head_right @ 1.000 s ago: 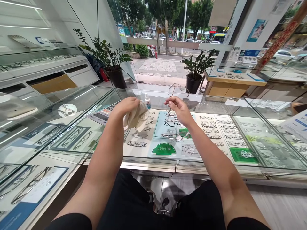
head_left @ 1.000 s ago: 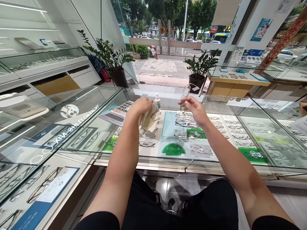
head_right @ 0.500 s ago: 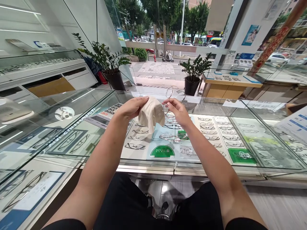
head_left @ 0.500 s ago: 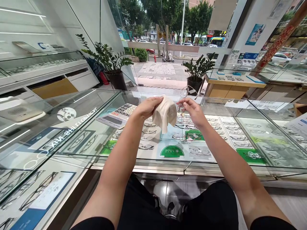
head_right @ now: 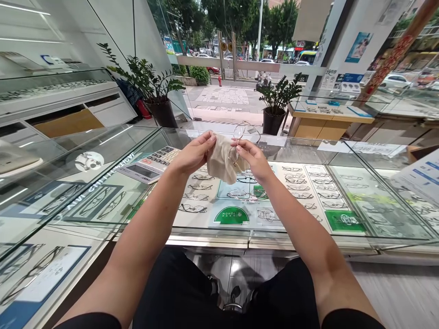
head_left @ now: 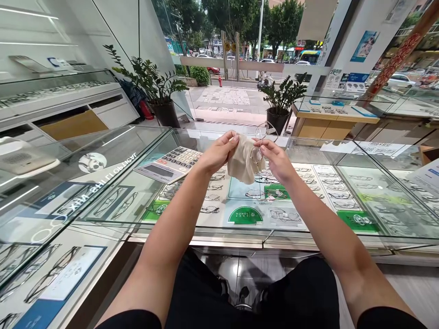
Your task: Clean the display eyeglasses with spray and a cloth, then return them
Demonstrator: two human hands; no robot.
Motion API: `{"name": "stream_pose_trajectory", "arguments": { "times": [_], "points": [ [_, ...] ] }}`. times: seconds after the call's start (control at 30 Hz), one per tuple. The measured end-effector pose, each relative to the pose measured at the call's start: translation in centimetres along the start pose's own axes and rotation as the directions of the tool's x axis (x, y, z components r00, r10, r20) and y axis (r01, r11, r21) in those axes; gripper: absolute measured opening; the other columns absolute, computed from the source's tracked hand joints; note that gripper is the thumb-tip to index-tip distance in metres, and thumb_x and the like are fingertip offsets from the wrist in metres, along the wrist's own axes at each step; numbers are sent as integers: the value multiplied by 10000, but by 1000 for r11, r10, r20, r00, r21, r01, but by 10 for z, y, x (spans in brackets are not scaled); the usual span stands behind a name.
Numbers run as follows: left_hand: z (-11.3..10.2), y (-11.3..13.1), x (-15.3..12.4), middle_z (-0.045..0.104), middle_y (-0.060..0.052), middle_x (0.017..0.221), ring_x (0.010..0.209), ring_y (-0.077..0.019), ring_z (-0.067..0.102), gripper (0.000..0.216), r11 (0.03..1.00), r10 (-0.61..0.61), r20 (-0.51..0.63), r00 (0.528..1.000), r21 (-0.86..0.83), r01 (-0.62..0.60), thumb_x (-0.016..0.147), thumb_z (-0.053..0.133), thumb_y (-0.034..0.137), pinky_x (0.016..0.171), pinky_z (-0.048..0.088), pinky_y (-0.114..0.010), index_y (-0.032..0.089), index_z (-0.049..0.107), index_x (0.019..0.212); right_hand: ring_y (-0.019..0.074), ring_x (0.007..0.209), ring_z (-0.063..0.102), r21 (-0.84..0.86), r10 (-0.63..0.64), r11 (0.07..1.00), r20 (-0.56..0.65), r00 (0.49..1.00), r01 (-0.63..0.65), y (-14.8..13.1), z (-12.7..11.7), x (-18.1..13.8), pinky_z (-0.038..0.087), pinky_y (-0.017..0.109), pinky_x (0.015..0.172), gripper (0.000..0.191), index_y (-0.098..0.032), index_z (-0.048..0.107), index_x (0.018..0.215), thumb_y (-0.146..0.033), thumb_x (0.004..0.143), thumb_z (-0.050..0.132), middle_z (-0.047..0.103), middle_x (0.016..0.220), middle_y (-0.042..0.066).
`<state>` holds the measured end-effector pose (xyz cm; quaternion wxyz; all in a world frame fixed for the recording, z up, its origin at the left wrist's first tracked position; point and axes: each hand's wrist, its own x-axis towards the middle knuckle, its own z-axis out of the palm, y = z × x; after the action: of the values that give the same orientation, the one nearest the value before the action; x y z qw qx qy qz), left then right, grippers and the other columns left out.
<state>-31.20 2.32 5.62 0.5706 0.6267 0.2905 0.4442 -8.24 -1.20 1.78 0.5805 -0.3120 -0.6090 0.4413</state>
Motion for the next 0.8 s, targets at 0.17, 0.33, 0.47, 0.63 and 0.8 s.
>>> {"name": "stream_pose_trajectory", "arguments": {
  "times": [0.17,0.33,0.47,0.63,0.8],
  "points": [
    [5,2,-3,633,11,821,716,-175,597,545,999,23,42,999,29,-24,906,895,697,688,477,-305,260,586,1004,291,1315,692,-82,-12,997,-26,1000,9,8,-3,0,542,508,1261,495,-350,834,1161,-779,915,830,785,1339,43],
    [10,3,-3,607,6,804,746,-169,576,604,984,144,99,985,94,-153,860,911,758,713,486,-307,240,610,943,272,1201,690,-114,-78,991,-109,991,65,8,0,0,535,504,1247,516,-346,849,1108,-807,876,855,741,1220,44],
    [17,2,-4,647,-22,868,838,-173,597,624,963,211,146,966,136,-231,855,899,788,783,519,-313,213,659,885,279,1203,694,-99,-95,992,-135,986,82,4,2,0,556,502,1228,537,-335,849,1086,-816,849,877,721,1193,51],
    [27,-7,-1,731,-61,1015,928,-176,677,652,980,184,133,974,58,-193,874,857,818,839,588,-317,187,696,903,284,1189,706,-125,-111,988,-137,984,94,-1,4,-2,589,495,1189,566,-319,841,1084,-838,857,854,718,1189,56],
    [36,-19,2,714,4,907,772,-118,638,668,990,131,68,989,-57,-127,741,1029,695,744,543,-271,208,645,991,286,1203,706,-157,-136,980,-98,986,120,-8,8,-7,588,494,1176,510,-325,835,1073,-810,917,815,717,1197,60]
  ]
}}
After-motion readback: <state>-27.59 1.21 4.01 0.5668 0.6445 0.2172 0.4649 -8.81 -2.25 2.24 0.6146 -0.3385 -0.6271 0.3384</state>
